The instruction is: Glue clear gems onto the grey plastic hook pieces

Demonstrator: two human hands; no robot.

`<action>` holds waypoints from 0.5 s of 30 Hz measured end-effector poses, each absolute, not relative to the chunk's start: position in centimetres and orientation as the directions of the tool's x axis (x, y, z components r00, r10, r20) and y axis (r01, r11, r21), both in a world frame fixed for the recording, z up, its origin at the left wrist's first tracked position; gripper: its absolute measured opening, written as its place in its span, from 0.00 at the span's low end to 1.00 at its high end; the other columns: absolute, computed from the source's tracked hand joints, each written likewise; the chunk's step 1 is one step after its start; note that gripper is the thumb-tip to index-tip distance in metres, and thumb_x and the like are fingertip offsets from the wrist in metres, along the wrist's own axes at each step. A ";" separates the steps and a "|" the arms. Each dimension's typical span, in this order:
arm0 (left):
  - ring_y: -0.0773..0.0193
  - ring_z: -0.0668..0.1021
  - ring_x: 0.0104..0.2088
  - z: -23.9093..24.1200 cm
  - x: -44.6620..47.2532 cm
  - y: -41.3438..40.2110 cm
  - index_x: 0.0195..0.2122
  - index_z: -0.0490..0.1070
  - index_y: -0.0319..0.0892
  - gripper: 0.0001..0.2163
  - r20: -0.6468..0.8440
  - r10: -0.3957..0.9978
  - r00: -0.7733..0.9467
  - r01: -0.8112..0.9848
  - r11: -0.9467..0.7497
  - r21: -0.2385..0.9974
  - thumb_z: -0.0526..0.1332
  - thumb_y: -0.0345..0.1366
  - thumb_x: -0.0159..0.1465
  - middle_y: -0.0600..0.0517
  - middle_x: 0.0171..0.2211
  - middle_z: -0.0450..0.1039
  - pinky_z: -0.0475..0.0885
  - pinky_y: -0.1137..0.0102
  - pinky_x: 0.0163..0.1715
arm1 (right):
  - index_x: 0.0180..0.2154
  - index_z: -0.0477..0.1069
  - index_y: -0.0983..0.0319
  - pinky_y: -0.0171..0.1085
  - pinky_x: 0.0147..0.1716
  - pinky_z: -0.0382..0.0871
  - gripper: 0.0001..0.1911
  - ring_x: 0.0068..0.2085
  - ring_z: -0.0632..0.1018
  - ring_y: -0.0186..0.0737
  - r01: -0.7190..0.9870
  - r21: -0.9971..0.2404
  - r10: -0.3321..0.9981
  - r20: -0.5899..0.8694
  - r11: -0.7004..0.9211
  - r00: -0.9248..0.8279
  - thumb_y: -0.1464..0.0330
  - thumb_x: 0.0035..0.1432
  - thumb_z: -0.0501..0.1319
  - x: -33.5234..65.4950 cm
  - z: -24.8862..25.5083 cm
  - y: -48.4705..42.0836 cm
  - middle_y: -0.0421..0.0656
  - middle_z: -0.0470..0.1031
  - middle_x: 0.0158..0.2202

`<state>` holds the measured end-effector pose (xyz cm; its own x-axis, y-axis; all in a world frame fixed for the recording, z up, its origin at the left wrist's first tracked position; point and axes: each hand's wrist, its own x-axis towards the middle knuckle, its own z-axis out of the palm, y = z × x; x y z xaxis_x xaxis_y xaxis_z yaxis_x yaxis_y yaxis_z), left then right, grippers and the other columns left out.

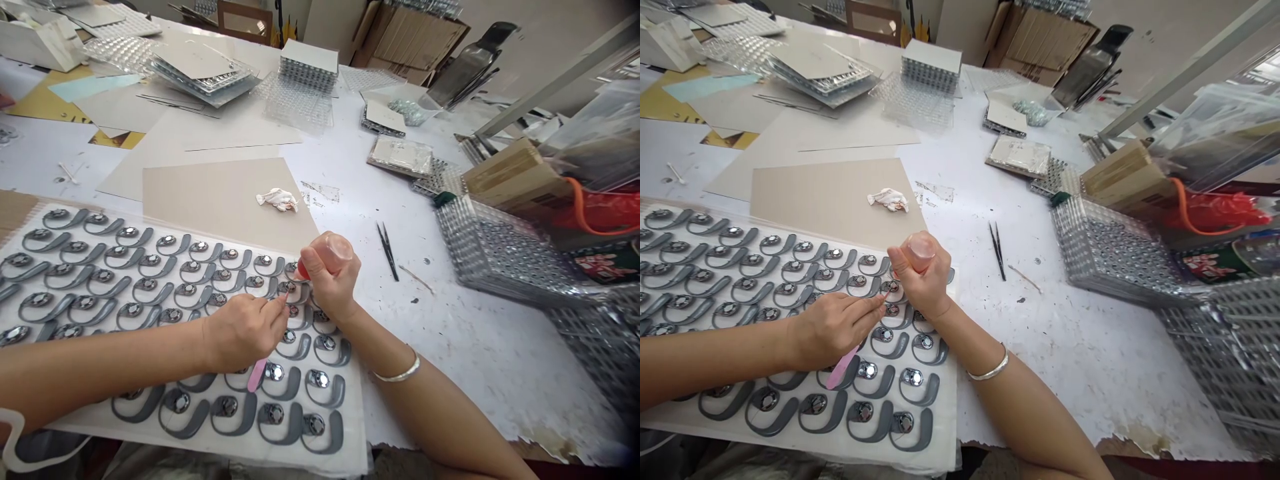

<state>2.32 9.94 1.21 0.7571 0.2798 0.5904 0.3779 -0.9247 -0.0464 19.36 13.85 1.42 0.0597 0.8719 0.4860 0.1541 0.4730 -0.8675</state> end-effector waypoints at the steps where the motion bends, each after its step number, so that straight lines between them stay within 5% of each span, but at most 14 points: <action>1: 0.57 0.81 0.30 1.3 2.3 10.0 0.35 0.74 0.26 0.06 0.590 0.283 0.756 0.377 -0.925 -0.040 0.56 0.20 0.61 0.36 0.32 0.78 0.78 0.68 0.22 | 0.22 0.63 0.62 0.35 0.22 0.64 0.16 0.21 0.69 0.31 0.159 -0.863 0.866 0.495 0.480 0.073 0.64 0.59 0.62 19.5 1.4 13.8 0.37 0.65 0.20; 15: 0.60 0.80 0.29 1.2 2.3 9.9 0.33 0.74 0.27 0.05 0.594 0.292 0.750 0.391 -0.920 -0.042 0.58 0.19 0.60 0.38 0.30 0.77 0.78 0.71 0.23 | 0.22 0.62 0.62 0.35 0.23 0.65 0.17 0.20 0.68 0.30 0.162 -0.891 0.896 0.438 0.424 0.067 0.62 0.59 0.62 19.8 1.2 14.0 0.36 0.63 0.19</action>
